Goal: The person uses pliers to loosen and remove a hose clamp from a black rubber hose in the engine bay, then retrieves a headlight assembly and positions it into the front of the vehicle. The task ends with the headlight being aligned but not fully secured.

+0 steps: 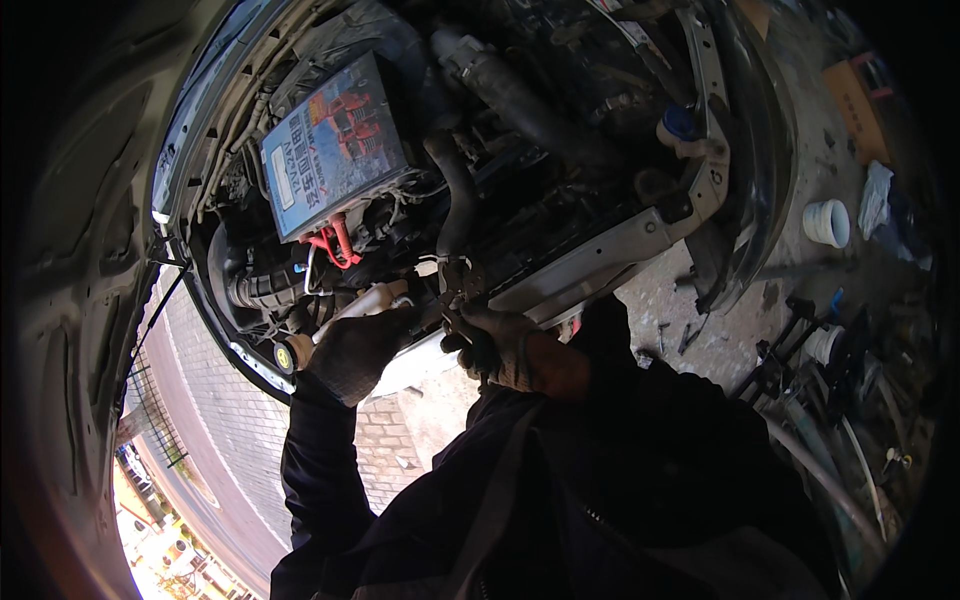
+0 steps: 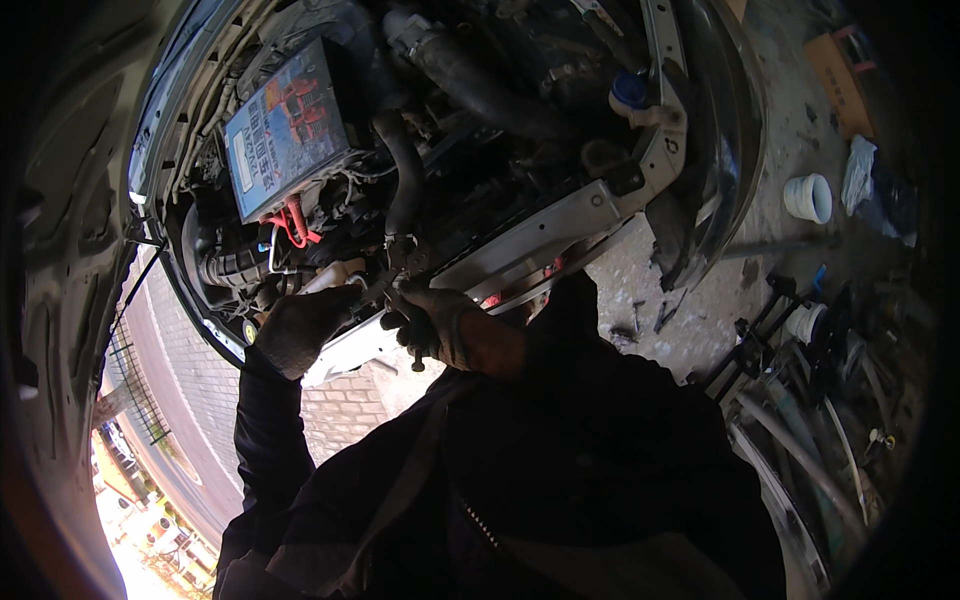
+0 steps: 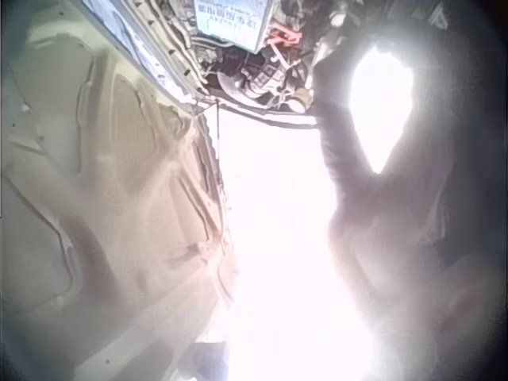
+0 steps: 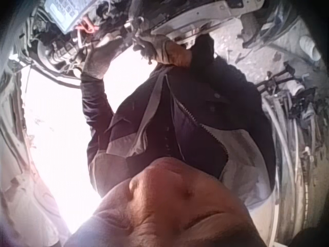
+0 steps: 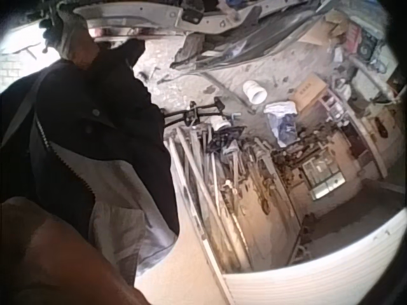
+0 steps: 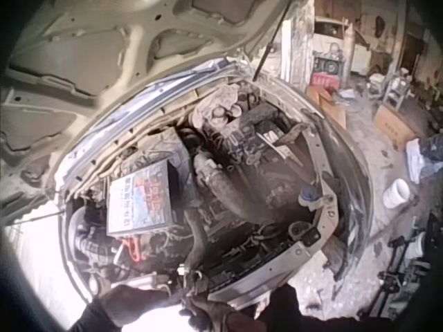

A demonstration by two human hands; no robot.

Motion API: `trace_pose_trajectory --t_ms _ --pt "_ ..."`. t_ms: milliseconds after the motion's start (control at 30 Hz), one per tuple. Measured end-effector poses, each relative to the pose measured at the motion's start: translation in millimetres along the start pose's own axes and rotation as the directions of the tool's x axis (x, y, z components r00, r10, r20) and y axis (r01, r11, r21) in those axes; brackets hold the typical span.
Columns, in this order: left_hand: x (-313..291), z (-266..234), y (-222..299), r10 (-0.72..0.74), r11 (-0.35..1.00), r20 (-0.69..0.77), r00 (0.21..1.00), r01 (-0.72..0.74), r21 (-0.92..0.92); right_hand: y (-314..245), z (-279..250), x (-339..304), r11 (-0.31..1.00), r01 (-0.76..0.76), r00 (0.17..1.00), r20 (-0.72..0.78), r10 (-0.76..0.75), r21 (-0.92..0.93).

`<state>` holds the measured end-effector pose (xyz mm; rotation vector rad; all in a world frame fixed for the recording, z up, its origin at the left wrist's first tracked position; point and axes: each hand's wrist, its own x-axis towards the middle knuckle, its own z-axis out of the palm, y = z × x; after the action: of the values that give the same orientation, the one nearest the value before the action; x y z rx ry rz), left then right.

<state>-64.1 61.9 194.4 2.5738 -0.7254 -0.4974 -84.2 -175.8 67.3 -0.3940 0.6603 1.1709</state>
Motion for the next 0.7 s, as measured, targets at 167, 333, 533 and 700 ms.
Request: trace_pose_trajectory --t_ms 167,333,533,700 --pt "9 -15 -8 0.154 0.949 0.077 0.985 -0.169 0.266 -6 7 -11 0.998 0.059 0.998 0.028 -0.06 0.032" --pt "10 -11 5 0.014 0.999 -0.016 1.0 -0.015 -0.029 -6 2 -10 0.999 0.047 0.997 0.066 -0.046 -0.009" --pt "-10 8 71 -0.036 0.953 -0.351 0.936 0.138 0.269 -6 2 -7 0.999 0.007 1.0 0.017 -0.007 0.041" --pt "-12 50 97 -0.057 0.966 -0.061 0.996 0.071 0.248 -7 17 -16 0.999 0.032 0.999 -0.03 -0.031 0.03"
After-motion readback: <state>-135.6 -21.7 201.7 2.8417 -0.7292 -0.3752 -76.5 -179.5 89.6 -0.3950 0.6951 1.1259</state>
